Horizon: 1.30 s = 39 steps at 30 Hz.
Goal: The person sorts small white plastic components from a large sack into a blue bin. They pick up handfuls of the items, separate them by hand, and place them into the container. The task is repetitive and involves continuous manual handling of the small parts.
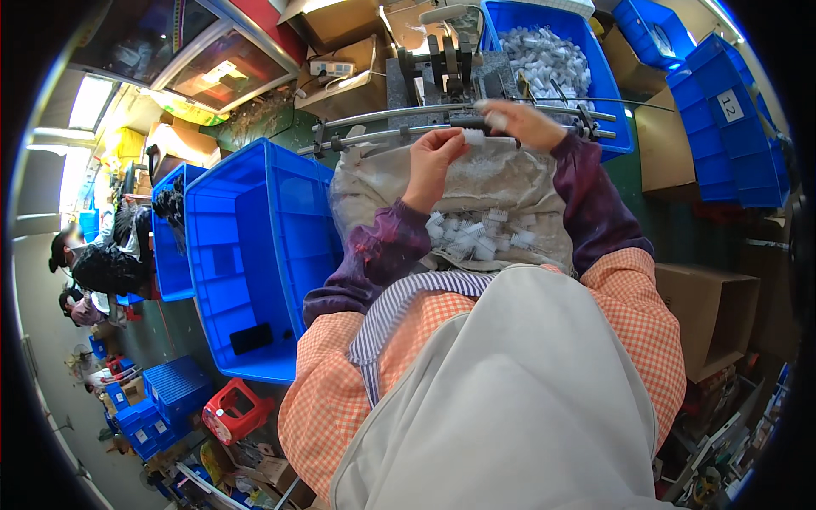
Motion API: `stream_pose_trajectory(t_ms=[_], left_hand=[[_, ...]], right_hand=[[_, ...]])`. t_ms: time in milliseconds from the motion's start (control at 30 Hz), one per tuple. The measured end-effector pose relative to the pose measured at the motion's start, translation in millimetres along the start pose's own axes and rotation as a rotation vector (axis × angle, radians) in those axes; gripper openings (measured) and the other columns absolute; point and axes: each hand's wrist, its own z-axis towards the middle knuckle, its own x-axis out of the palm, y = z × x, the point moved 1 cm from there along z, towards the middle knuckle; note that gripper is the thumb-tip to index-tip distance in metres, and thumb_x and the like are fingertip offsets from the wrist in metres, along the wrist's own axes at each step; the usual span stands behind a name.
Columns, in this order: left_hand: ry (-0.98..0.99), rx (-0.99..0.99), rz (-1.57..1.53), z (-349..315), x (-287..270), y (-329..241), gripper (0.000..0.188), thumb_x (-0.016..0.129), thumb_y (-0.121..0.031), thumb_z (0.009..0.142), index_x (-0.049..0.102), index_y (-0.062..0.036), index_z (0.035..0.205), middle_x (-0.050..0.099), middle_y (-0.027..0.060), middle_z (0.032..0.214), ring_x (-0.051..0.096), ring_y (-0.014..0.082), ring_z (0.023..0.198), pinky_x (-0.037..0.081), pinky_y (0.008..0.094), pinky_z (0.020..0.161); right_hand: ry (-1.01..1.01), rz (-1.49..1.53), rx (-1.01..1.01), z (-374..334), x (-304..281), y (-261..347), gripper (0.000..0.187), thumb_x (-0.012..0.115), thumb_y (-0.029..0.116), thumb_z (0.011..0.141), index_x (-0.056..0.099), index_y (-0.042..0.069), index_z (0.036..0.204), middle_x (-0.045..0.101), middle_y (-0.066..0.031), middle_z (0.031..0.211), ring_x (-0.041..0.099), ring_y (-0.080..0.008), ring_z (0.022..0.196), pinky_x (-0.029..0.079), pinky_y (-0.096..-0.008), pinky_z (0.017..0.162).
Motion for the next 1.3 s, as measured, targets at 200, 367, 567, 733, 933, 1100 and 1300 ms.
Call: stream_pose_trajectory(t_ms=[200,367,567,733,933,1100,1300], left_hand=[[0.048,0.057,0.76,-14,-20,4,0.036,0.07,-0.023,0.074,0.057,0.0007,0.099,0.061,0.0114,0.093,0.06,0.0191,0.082,0.051,0.0305,0.068],[0.367,0.046,1.773,-60,-61,48,0.042,0.071,-0.034,0.067,0.059,-0.003,0.092,0.057,0.0185,0.094,0.059,0.0317,0.085,0.049,0.0405,0.071],[0.452,0.072,1.764,-74,-71,69,0.03,0.069,-0.027,0.066,0.062,-0.0052,0.086,0.057,0.0174,0.086,0.058,0.0332,0.086,0.048,0.0414,0.072],[0.54,0.088,1.766,-77,-79,76,0.019,0.064,-0.02,0.068,0.062,-0.0049,0.08,0.058,0.0175,0.085,0.058,0.0329,0.082,0.047,0.0408,0.072],[0.554,0.08,1.713,-71,-88,78,0.012,0.053,-0.009,0.07,0.061,-0.0018,0.075,0.059,0.0197,0.085,0.057,0.0346,0.082,0.047,0.0414,0.073],[0.548,0.075,1.662,-69,-81,64,0.016,0.05,-0.004,0.069,0.06,-0.0004,0.08,0.06,0.0214,0.085,0.058,0.0359,0.085,0.046,0.0427,0.075],[0.447,-0.004,1.667,-61,-66,34,0.019,0.048,-0.001,0.07,0.059,0.0013,0.086,0.06,0.0226,0.083,0.058,0.0365,0.084,0.046,0.0432,0.074]], right_hand=[[-0.33,-0.557,0.112,35,-3,-38,0.02,0.05,0.015,0.081,0.059,0.006,0.097,0.061,-0.0127,0.094,0.057,-0.0319,0.085,0.045,-0.0377,0.073],[-0.462,-1.016,0.114,74,-4,-78,0.014,0.05,0.017,0.079,0.058,0.012,0.089,0.061,-0.0056,0.092,0.055,-0.025,0.091,0.041,-0.0408,0.075],[-0.458,-1.049,0.115,88,0,-98,0.014,0.049,0.017,0.077,0.058,0.014,0.088,0.062,-0.0023,0.093,0.05,-0.0227,0.1,0.038,-0.0394,0.081],[-0.471,-0.958,0.111,90,0,-102,0.013,0.048,0.019,0.079,0.058,0.015,0.088,0.062,-0.0011,0.095,0.05,-0.0223,0.1,0.035,-0.0398,0.083],[-0.403,-0.92,0.251,93,-3,-93,0.021,0.048,0.022,0.082,0.062,0.019,0.097,0.062,0.0001,0.096,0.05,-0.0203,0.101,0.03,-0.0416,0.088],[-0.438,-0.969,0.414,83,-10,-93,0.025,0.052,0.029,0.08,0.064,0.02,0.1,0.06,-0.0019,0.103,0.045,-0.0212,0.108,0.026,-0.0441,0.092],[-0.491,-1.003,0.411,71,0,-80,0.029,0.056,0.034,0.076,0.066,0.013,0.093,0.051,-0.0056,0.109,0.037,-0.028,0.109,0.023,-0.0454,0.094]])
